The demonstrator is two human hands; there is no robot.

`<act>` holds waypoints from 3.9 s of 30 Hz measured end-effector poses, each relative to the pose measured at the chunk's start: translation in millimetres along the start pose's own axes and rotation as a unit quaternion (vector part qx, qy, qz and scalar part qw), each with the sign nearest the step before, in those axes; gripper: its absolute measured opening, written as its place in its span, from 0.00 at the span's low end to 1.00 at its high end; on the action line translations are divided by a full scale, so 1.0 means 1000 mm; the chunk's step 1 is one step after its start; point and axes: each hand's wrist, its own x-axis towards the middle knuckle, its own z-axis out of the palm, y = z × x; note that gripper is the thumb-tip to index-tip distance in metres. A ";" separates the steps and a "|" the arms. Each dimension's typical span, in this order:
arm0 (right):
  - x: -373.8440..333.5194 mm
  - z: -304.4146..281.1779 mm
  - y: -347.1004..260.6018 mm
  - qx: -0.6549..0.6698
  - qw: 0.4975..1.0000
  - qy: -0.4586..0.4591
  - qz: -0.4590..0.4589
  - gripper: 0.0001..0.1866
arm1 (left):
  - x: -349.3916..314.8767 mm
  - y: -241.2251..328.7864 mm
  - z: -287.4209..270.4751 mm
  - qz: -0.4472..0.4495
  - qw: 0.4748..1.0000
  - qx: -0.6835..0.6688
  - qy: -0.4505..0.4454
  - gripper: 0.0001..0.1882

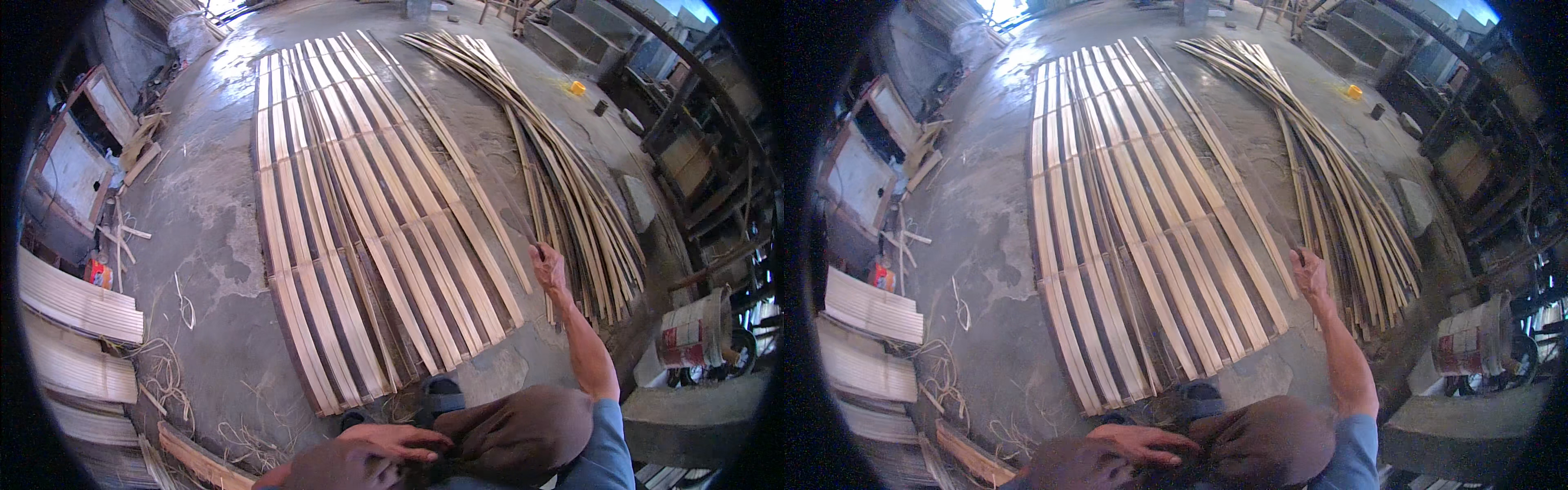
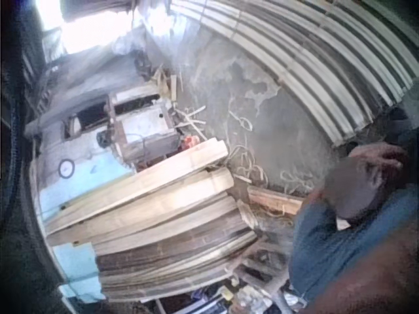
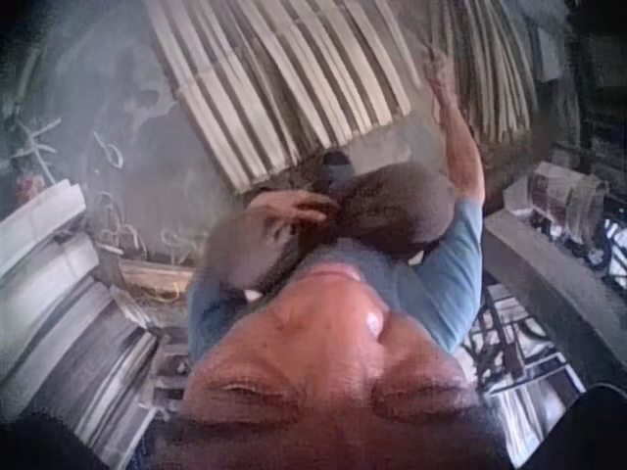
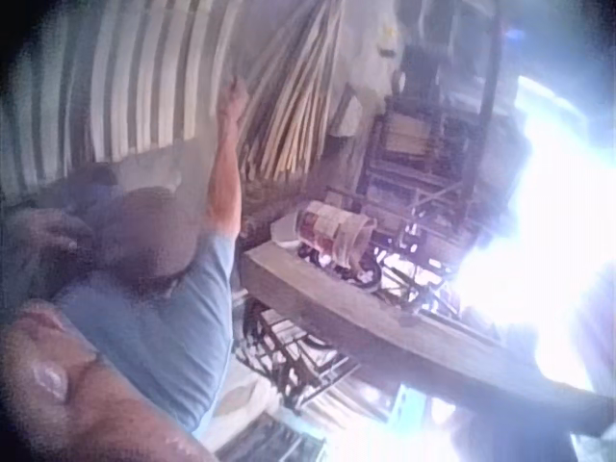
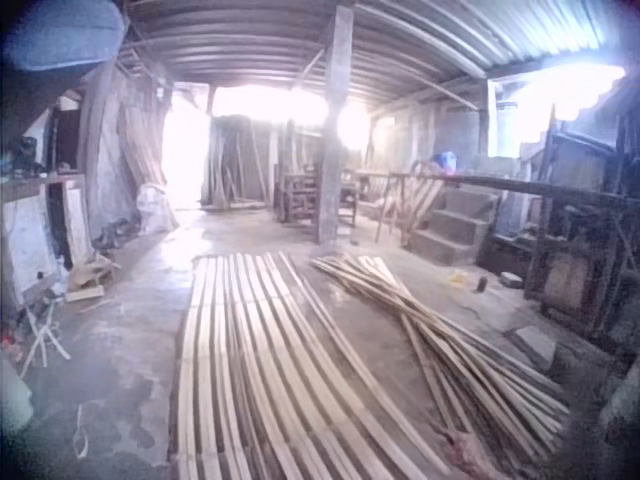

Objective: The person picks up long thin wooden strips from a pile on the floor, inspects them, and places them into a neat stack. The person continues to sort and stack the strips one by one.

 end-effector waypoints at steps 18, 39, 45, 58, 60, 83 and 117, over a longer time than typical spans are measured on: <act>-0.057 0.110 0.064 0.132 0.991 -0.024 0.014 0.18 | 0.018 -0.012 0.009 -0.018 0.980 -0.125 0.156 0.40; -0.070 0.102 0.101 0.030 0.998 -0.062 0.005 0.20 | 0.109 0.070 -0.007 -0.089 0.980 -0.066 0.165 0.35; -0.068 0.093 0.089 -0.020 0.993 -0.104 0.057 0.20 | 0.121 0.049 -0.044 -0.013 0.989 0.009 0.144 0.33; -0.059 0.081 0.099 -0.138 0.974 -0.182 -0.011 0.19 | 0.139 0.013 -0.060 0.048 0.978 -0.012 0.205 0.30; -0.057 0.075 0.102 -0.164 0.968 -0.188 -0.026 0.19 | 0.149 0.003 -0.056 0.041 0.976 -0.013 0.213 0.30; -0.012 0.046 0.116 0.114 0.985 -0.084 0.100 0.14 | 0.269 0.045 -0.267 -0.254 0.752 0.426 0.433 0.29; -0.082 0.067 0.127 -0.021 0.993 -0.112 -0.030 0.19 | 0.354 -0.070 -0.252 -0.157 0.634 0.516 0.554 0.38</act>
